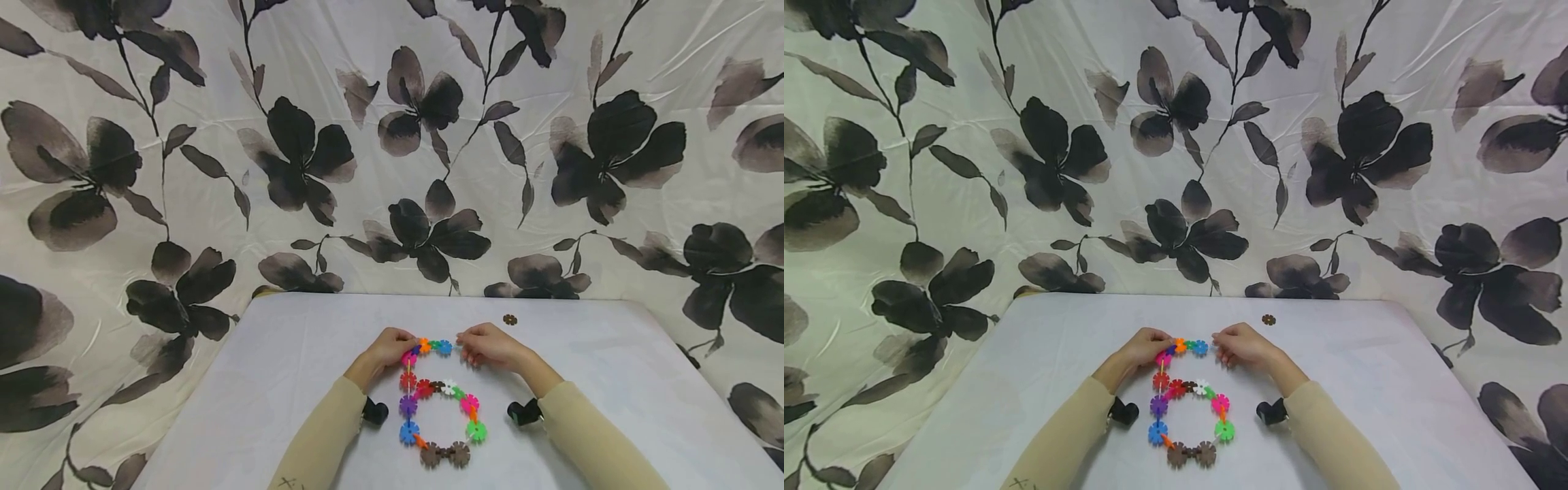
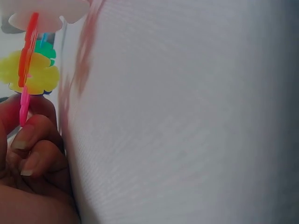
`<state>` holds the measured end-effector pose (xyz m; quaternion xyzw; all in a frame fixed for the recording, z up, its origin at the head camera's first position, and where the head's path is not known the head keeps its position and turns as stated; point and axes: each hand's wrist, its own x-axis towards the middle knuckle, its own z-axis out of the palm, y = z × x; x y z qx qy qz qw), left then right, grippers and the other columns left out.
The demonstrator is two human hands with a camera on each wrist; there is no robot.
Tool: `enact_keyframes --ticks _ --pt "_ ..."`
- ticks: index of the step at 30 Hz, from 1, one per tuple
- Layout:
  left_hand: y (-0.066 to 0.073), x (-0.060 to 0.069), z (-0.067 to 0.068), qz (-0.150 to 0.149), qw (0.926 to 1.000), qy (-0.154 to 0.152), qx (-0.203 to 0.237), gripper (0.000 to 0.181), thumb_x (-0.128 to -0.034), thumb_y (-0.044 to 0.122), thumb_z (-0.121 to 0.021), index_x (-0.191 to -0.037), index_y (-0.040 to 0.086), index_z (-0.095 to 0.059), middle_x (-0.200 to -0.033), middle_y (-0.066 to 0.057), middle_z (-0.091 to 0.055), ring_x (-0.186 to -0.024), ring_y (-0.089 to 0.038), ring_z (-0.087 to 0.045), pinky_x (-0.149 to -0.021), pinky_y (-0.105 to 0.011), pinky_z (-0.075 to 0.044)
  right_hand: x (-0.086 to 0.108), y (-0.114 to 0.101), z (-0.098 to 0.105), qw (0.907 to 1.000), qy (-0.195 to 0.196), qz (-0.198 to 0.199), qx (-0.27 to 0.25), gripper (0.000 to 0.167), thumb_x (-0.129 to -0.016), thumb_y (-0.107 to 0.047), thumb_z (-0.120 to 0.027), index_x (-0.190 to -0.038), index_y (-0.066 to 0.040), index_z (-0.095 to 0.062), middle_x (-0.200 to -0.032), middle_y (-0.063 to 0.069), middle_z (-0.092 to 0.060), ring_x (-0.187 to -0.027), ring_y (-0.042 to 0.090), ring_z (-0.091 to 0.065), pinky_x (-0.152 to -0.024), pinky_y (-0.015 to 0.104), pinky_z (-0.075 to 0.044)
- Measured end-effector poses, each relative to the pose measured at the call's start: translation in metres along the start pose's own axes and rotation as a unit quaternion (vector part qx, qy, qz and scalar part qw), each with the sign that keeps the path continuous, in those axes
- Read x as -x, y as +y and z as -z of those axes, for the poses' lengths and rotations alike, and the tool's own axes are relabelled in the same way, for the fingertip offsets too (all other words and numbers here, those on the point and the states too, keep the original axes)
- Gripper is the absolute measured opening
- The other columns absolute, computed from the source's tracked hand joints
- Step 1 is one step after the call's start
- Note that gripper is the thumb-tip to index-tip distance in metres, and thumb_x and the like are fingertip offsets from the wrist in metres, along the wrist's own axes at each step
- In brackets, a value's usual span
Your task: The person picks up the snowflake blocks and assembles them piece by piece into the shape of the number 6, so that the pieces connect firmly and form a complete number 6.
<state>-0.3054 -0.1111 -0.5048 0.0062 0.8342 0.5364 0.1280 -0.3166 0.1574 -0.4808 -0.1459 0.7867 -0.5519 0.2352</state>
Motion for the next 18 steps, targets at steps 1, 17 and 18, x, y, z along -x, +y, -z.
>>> enact_keyframes --ticks 1,17,18 --pt "0.000 0.000 0.000 -0.001 1.0000 0.000 0.000 0.025 -0.1023 0.023 -0.064 -0.110 0.001 -0.073 -0.109 -0.009 -0.066 -0.092 -0.019 -0.056 -0.080 -0.030 -0.049 0.002 0.000 0.004 0.9997 0.013 0.001 0.022 0.037 -0.109 -0.021 -0.051 -0.123 0.011 -0.063 -0.081 0.008 -0.064 -0.067 0.015 -0.057 -0.061 0.027 -0.051" --pt "-0.002 0.000 0.000 -0.003 0.9999 0.006 -0.009 0.023 -0.1021 0.023 -0.065 -0.109 0.003 -0.073 -0.108 -0.008 -0.066 -0.094 -0.021 -0.056 -0.085 -0.034 -0.051 0.007 0.016 0.073 0.9316 0.220 -0.030 0.288 0.047 -0.097 -0.013 -0.064 -0.132 0.015 -0.048 -0.106 0.028 -0.061 -0.096 0.038 -0.057 -0.088 0.053 -0.048" --pt "-0.001 0.000 0.000 -0.003 0.9999 0.006 -0.010 0.023 -0.1021 0.023 -0.065 -0.109 0.003 -0.073 -0.108 -0.008 -0.066 -0.094 -0.021 -0.056 -0.085 -0.034 -0.051 0.005 0.017 0.075 0.9314 0.220 -0.038 0.288 0.047 -0.097 -0.013 -0.065 -0.132 0.014 -0.049 -0.108 0.027 -0.060 -0.097 0.037 -0.057 -0.089 0.053 -0.048"
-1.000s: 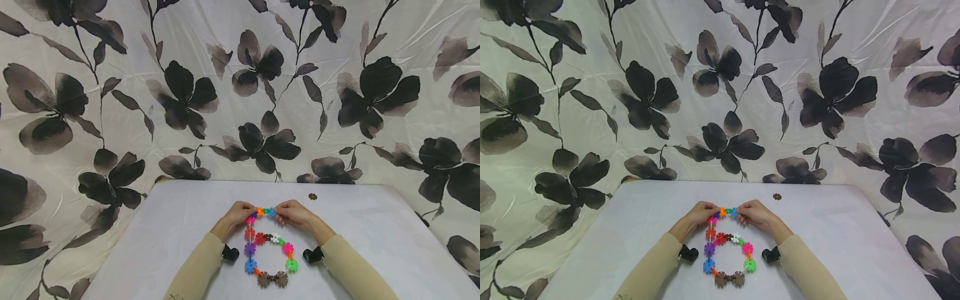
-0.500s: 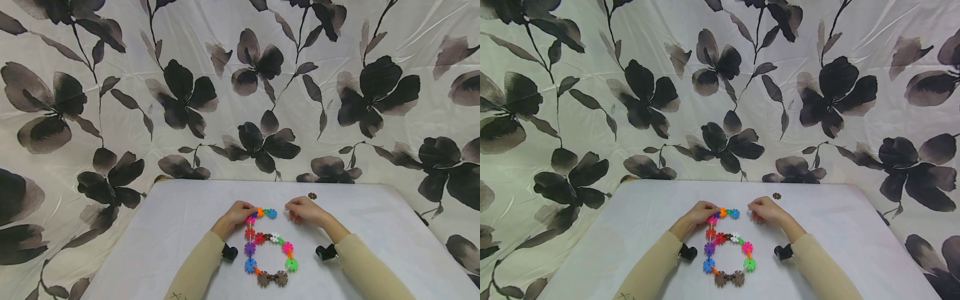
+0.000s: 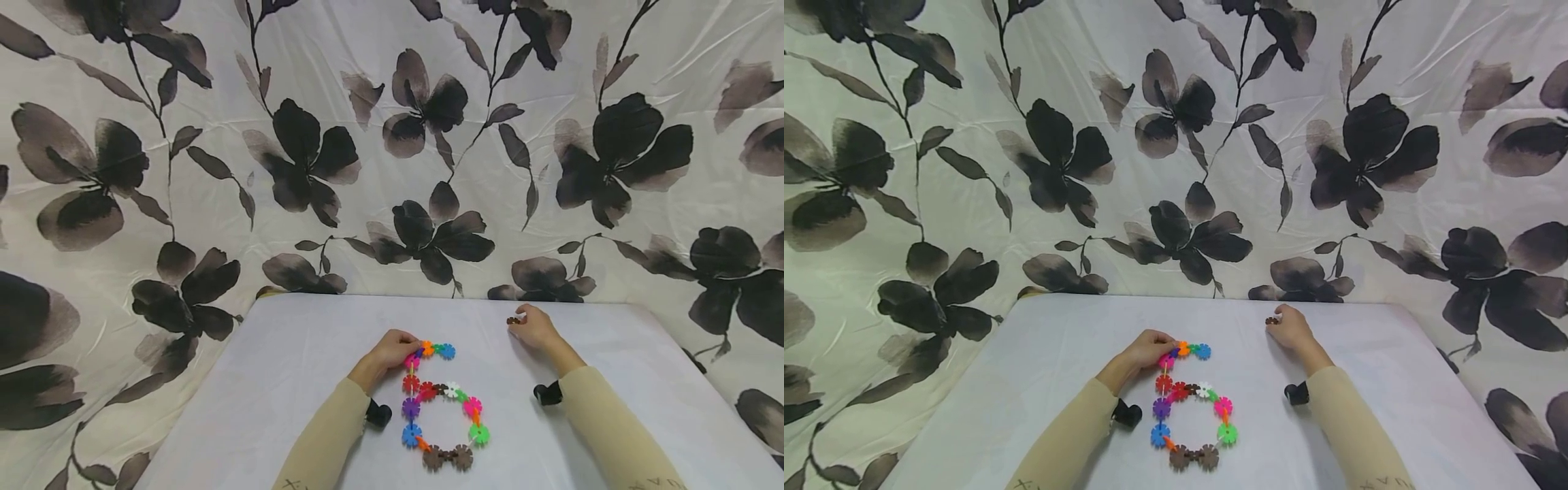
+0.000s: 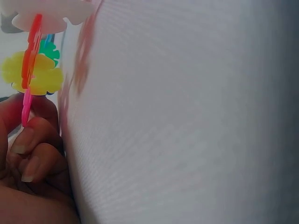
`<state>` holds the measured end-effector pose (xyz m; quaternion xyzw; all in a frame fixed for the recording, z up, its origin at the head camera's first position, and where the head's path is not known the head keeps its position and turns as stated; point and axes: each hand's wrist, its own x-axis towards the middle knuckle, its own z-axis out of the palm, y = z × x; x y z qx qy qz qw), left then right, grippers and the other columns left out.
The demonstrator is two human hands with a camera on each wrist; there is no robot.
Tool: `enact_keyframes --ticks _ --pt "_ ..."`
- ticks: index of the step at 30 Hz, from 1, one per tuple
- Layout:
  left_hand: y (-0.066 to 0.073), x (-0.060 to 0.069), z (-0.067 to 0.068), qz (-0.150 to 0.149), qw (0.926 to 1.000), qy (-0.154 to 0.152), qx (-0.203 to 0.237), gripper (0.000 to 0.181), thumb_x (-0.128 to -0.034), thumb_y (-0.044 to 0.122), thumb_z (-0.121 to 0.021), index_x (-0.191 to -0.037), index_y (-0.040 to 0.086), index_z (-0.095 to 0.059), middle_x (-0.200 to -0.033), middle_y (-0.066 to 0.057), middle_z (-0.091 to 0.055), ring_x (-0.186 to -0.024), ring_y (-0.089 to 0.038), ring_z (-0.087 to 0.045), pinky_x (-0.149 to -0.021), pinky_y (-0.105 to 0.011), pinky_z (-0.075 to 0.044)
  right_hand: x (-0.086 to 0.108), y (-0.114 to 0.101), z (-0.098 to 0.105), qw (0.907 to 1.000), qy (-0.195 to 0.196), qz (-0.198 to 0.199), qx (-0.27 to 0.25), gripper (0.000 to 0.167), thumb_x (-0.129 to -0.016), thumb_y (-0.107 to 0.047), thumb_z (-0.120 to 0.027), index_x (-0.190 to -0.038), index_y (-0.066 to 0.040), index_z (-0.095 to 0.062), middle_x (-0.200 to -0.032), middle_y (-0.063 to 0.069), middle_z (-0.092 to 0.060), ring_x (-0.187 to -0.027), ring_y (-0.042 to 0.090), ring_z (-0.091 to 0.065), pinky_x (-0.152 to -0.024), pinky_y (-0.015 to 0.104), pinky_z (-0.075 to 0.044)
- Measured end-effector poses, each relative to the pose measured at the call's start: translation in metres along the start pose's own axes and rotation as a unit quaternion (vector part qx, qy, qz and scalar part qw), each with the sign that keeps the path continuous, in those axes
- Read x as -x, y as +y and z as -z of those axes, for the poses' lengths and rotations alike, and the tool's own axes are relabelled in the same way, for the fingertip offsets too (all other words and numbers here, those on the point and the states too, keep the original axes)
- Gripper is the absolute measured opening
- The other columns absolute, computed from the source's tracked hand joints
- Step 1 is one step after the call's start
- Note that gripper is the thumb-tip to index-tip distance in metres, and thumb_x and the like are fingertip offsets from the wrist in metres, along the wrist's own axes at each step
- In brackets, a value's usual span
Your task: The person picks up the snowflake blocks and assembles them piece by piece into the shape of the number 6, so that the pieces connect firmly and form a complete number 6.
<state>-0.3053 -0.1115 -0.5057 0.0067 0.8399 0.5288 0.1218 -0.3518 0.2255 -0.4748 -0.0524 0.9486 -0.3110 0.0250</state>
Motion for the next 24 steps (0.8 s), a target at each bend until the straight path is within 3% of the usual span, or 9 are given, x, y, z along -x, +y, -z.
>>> enact_keyframes --ticks 9,15,20,24 --pt "0.0002 0.0028 -0.0017 -0.001 1.0000 0.004 0.000 0.023 -0.1022 0.023 -0.065 -0.110 0.003 -0.073 -0.106 -0.008 -0.067 -0.093 -0.020 -0.056 -0.084 -0.034 -0.051 -0.0081 0.0039 -0.0030 0.9995 0.000 -0.021 0.022 0.032 -0.096 -0.010 -0.064 -0.117 0.013 -0.057 -0.109 0.027 -0.062 -0.102 0.040 -0.058 -0.094 0.055 -0.047" --pt "0.0001 0.0014 -0.0031 0.001 1.0000 0.005 0.000 0.023 -0.1024 0.023 -0.064 -0.108 0.002 -0.073 -0.107 -0.008 -0.067 -0.093 -0.020 -0.056 -0.085 -0.034 -0.051 -0.0072 0.0054 -0.0008 0.9992 -0.004 -0.040 0.007 0.033 -0.096 -0.012 -0.065 -0.112 0.014 -0.056 -0.105 0.025 -0.062 -0.101 0.039 -0.059 -0.093 0.052 -0.047" --pt "-0.0002 0.0002 -0.0034 0.000 1.0000 0.005 -0.007 0.023 -0.1025 0.023 -0.064 -0.109 0.003 -0.074 -0.106 -0.008 -0.067 -0.092 -0.020 -0.056 -0.085 -0.034 -0.051 -0.0043 0.0068 0.0009 0.9991 0.003 -0.037 -0.019 0.027 -0.095 -0.013 -0.067 -0.105 0.011 -0.060 -0.098 0.020 -0.065 -0.093 0.033 -0.060 -0.085 0.046 -0.050" --pt "0.0003 0.0005 -0.0028 0.001 1.0000 0.006 -0.005 0.024 -0.1025 0.024 -0.064 -0.108 0.003 -0.073 -0.107 -0.008 -0.067 -0.093 -0.020 -0.056 -0.083 -0.032 -0.050 -0.0005 0.0079 0.0010 0.9996 0.006 -0.009 -0.027 0.020 -0.094 -0.012 -0.071 -0.097 0.007 -0.065 -0.089 0.014 -0.065 -0.083 0.025 -0.058 -0.074 0.036 -0.048"
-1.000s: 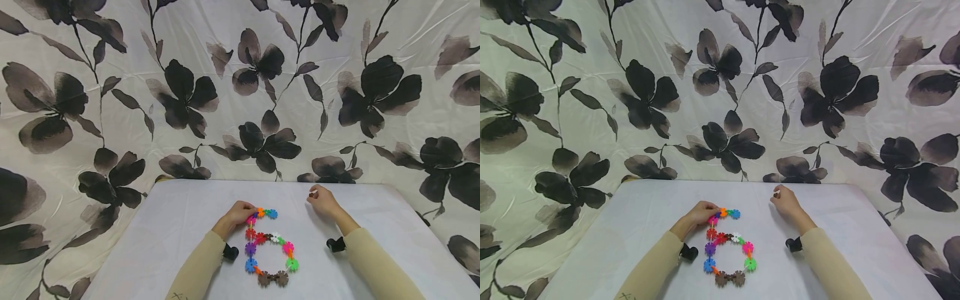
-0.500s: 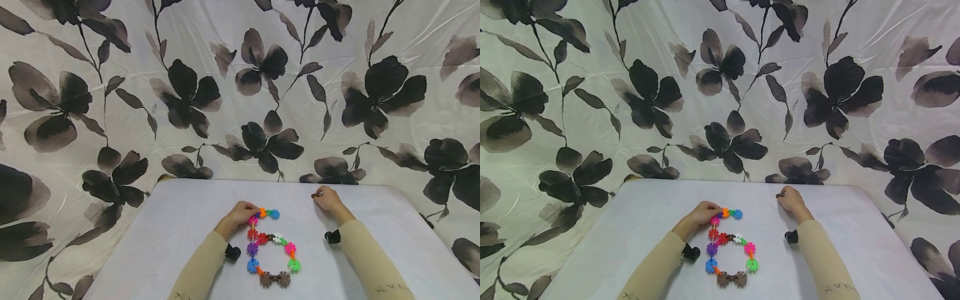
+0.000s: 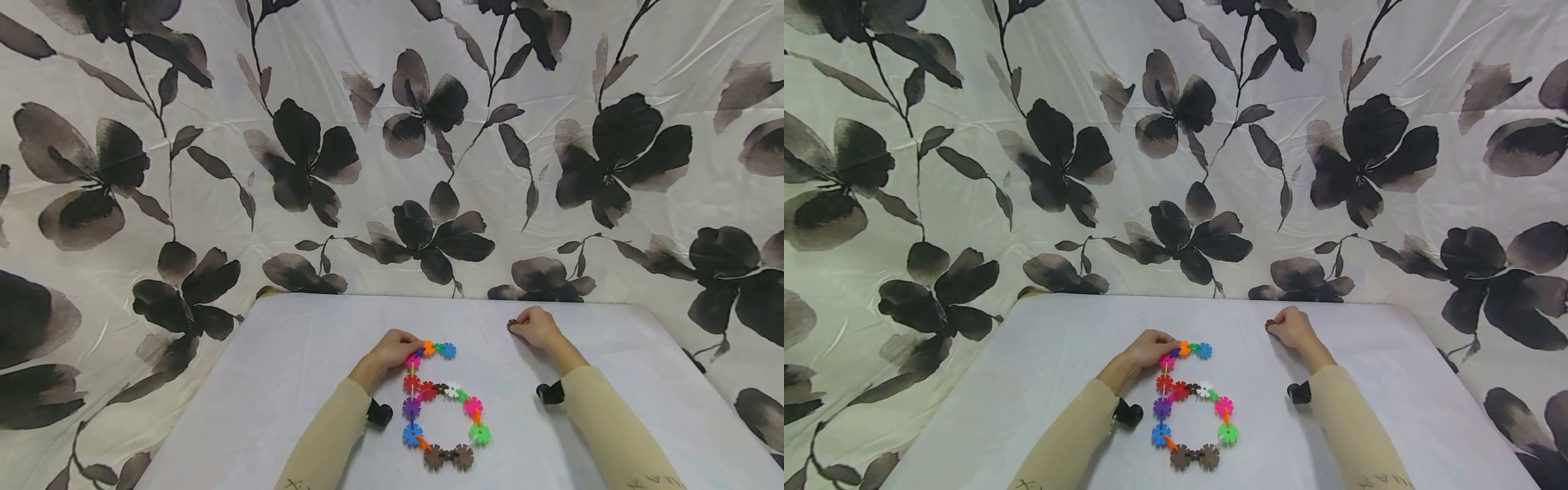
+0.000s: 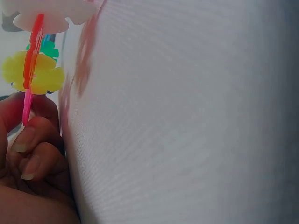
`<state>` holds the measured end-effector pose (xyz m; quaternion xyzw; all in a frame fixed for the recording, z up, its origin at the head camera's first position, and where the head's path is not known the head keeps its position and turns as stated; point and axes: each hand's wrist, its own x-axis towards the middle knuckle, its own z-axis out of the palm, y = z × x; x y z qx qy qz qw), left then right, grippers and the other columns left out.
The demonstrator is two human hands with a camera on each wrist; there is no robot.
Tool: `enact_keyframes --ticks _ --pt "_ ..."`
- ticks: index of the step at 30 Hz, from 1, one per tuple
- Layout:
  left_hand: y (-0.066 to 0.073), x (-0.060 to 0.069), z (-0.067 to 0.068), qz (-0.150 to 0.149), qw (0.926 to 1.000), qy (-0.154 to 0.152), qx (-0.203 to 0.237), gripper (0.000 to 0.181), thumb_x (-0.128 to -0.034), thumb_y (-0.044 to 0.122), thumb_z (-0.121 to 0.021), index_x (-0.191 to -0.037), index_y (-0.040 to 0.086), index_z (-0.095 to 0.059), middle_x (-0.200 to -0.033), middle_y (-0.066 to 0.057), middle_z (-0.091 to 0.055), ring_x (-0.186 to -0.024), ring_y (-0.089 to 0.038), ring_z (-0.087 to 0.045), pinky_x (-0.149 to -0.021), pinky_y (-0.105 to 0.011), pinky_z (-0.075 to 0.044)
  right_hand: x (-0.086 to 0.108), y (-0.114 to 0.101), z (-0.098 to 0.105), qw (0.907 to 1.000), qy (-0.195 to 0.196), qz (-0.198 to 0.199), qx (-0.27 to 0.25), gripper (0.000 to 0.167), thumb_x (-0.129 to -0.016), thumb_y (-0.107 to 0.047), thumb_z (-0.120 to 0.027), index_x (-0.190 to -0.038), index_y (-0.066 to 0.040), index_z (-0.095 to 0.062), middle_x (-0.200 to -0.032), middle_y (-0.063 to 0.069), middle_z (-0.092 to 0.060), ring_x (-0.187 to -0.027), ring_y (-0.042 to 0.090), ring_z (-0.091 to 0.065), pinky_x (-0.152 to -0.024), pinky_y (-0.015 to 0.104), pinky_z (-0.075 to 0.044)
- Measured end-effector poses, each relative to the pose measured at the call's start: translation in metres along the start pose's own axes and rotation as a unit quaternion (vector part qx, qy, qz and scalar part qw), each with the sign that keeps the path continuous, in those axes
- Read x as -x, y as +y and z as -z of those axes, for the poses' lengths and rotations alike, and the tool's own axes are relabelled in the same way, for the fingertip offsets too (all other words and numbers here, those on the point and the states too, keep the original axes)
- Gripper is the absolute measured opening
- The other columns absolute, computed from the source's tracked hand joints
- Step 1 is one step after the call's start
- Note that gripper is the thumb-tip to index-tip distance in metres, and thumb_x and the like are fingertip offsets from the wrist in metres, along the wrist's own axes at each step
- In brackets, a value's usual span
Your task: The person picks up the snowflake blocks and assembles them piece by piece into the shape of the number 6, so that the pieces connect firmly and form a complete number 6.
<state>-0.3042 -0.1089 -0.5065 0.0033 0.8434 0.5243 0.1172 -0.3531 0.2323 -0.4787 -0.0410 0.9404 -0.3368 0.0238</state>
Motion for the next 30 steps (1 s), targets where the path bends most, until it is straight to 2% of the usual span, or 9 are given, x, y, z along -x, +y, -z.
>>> enact_keyframes --ticks 4,8,14,17,30 --pt "-0.001 0.000 0.000 0.007 1.0000 -0.002 0.003 0.024 -0.1025 0.025 -0.064 -0.109 0.003 -0.073 -0.109 -0.008 -0.066 -0.093 -0.020 -0.055 -0.080 -0.030 -0.049 0.006 -0.001 -0.004 0.9987 -0.008 0.048 -0.015 0.014 -0.094 -0.012 -0.072 -0.092 0.002 -0.070 -0.081 0.007 -0.065 -0.074 0.019 -0.055 -0.067 0.030 -0.043" --pt "-0.001 -0.001 0.001 0.010 0.9999 -0.004 0.006 0.024 -0.1022 0.025 -0.065 -0.109 0.003 -0.073 -0.108 -0.008 -0.065 -0.092 -0.020 -0.055 -0.078 -0.029 -0.049 0.014 -0.009 -0.012 0.9948 -0.030 0.090 -0.036 0.011 -0.094 -0.011 -0.072 -0.095 0.000 -0.074 -0.076 0.004 -0.066 -0.068 0.016 -0.055 -0.063 0.028 -0.043" --pt "-0.002 -0.002 0.002 -0.004 1.0000 -0.003 0.004 0.024 -0.1018 0.023 -0.065 -0.109 0.002 -0.074 -0.106 -0.008 -0.068 -0.093 -0.020 -0.055 -0.084 -0.033 -0.050 0.026 -0.027 -0.029 0.9868 -0.078 0.119 -0.078 0.011 -0.095 -0.008 -0.072 -0.102 -0.001 -0.076 -0.083 0.003 -0.069 -0.070 0.015 -0.058 -0.060 0.026 -0.049" --pt "-0.002 -0.002 0.002 -0.005 1.0000 -0.004 0.005 0.024 -0.1018 0.023 -0.065 -0.109 0.002 -0.074 -0.105 -0.008 -0.067 -0.093 -0.020 -0.055 -0.083 -0.033 -0.050 0.030 -0.033 -0.038 0.9820 -0.090 0.139 -0.090 0.012 -0.094 -0.006 -0.072 -0.103 0.000 -0.076 -0.086 0.004 -0.071 -0.070 0.016 -0.060 -0.060 0.026 -0.051" --pt "-0.001 -0.002 0.002 0.003 1.0000 -0.005 0.002 0.024 -0.1016 0.024 -0.065 -0.110 0.002 -0.073 -0.106 -0.008 -0.067 -0.094 -0.022 -0.055 -0.086 -0.036 -0.051 0.033 -0.047 -0.053 0.9700 -0.106 0.196 -0.098 0.009 -0.092 -0.003 -0.072 -0.098 0.002 -0.077 -0.087 0.007 -0.073 -0.069 0.014 -0.059 -0.058 0.024 -0.050"
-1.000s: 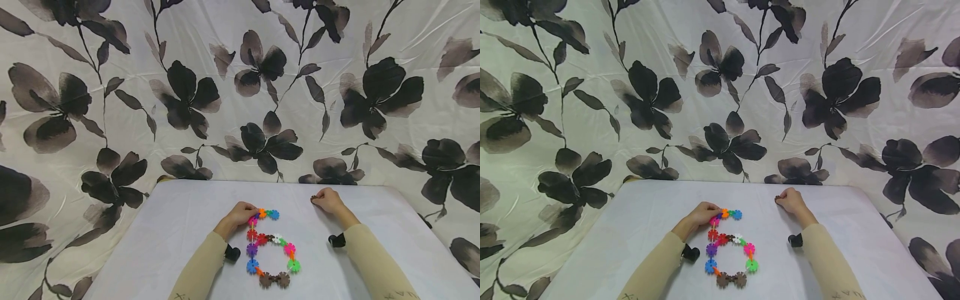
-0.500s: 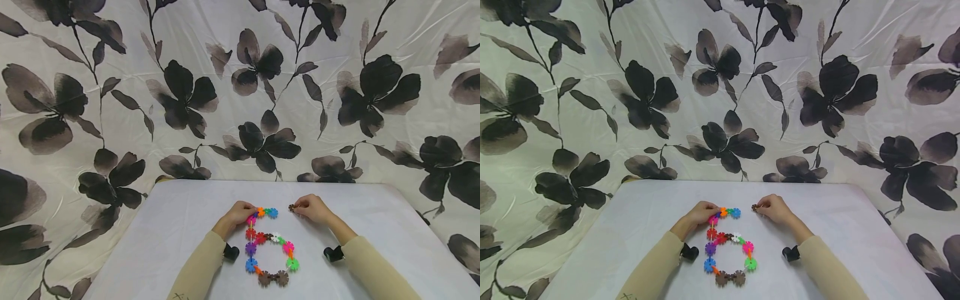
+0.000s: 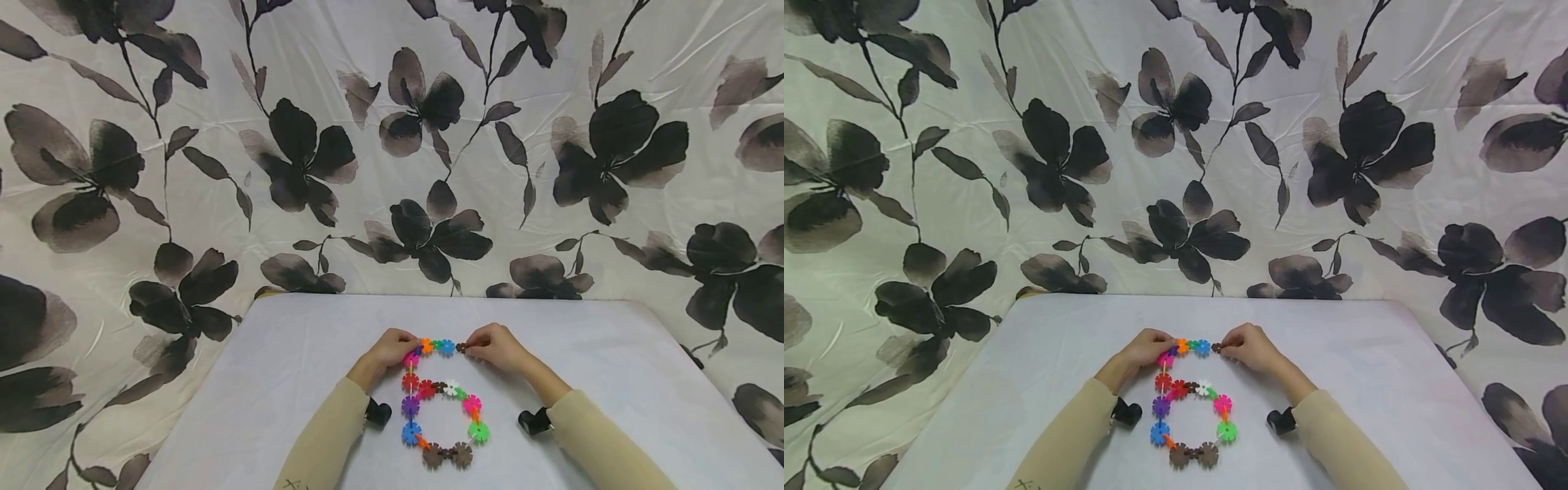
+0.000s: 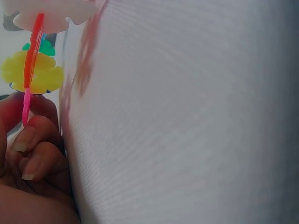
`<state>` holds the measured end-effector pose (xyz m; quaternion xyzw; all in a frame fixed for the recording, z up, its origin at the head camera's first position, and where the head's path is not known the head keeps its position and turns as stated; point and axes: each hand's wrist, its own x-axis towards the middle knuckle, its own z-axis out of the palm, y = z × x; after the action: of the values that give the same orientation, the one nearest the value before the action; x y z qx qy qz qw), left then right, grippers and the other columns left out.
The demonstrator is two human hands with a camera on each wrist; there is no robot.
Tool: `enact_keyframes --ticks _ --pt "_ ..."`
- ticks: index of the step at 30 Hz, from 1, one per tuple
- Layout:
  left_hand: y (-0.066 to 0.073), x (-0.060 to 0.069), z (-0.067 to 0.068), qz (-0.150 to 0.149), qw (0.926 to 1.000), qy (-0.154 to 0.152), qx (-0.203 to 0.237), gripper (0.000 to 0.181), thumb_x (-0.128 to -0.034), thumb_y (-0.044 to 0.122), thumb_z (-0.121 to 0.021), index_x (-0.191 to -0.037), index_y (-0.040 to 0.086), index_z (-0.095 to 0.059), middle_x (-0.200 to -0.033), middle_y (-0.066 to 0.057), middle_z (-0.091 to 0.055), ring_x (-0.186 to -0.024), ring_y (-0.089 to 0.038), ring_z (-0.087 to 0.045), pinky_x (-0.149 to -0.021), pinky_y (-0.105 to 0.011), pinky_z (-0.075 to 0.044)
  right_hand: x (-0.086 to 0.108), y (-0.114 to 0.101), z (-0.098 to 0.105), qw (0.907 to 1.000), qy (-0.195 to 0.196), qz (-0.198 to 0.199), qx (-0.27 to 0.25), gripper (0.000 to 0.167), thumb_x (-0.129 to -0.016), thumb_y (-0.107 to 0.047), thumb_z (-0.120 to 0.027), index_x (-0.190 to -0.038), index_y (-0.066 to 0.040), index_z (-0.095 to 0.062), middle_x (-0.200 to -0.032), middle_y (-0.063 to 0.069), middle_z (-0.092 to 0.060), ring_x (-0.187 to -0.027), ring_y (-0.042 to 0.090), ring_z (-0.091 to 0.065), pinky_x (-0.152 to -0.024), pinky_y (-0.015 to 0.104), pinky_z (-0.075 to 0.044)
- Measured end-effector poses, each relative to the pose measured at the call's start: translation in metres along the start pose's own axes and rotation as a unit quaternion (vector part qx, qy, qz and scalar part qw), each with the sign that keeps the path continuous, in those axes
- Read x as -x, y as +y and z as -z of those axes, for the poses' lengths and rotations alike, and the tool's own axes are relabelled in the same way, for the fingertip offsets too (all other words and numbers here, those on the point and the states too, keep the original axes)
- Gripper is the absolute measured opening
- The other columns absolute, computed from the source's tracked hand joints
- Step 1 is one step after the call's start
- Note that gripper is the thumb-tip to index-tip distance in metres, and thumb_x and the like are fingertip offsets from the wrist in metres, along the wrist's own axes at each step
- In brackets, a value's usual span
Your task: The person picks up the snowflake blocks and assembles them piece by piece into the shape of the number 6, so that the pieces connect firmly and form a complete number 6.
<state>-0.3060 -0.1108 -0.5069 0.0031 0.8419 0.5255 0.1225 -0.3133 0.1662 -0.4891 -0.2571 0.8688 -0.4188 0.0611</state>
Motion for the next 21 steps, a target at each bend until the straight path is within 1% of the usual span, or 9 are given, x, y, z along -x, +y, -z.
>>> enact_keyframes --ticks 8,16,21 --pt "-0.0007 -0.0006 0.0006 0.006 0.9999 -0.002 0.008 0.025 -0.1026 0.024 -0.064 -0.110 0.002 -0.073 -0.109 -0.008 -0.066 -0.094 -0.020 -0.055 -0.080 -0.030 -0.049 -0.0028 0.0001 -0.0039 0.9997 -0.005 0.012 0.021 0.006 -0.092 -0.003 -0.073 -0.095 0.000 -0.077 -0.083 0.004 -0.073 -0.069 0.013 -0.058 -0.058 0.024 -0.049" --pt "-0.0003 0.0000 0.0004 -0.002 1.0000 -0.003 0.001 0.026 -0.1024 0.025 -0.064 -0.112 0.002 -0.073 -0.108 -0.008 -0.067 -0.094 -0.021 -0.056 -0.085 -0.035 -0.051 -0.0030 -0.0034 -0.0029 0.9995 -0.005 0.010 0.028 0.006 -0.092 -0.004 -0.073 -0.095 -0.001 -0.078 -0.084 0.003 -0.073 -0.070 0.012 -0.058 -0.059 0.024 -0.049" --pt "0.0000 0.0000 0.0002 -0.003 1.0000 -0.003 0.001 0.025 -0.1017 0.024 -0.066 -0.110 0.002 -0.073 -0.103 -0.007 -0.065 -0.090 -0.020 -0.055 -0.078 -0.030 -0.050 -0.0042 -0.0056 -0.0042 0.9995 -0.010 0.013 0.028 0.008 -0.092 -0.005 -0.073 -0.096 0.000 -0.078 -0.087 0.003 -0.074 -0.071 0.009 -0.058 -0.061 0.023 -0.050"
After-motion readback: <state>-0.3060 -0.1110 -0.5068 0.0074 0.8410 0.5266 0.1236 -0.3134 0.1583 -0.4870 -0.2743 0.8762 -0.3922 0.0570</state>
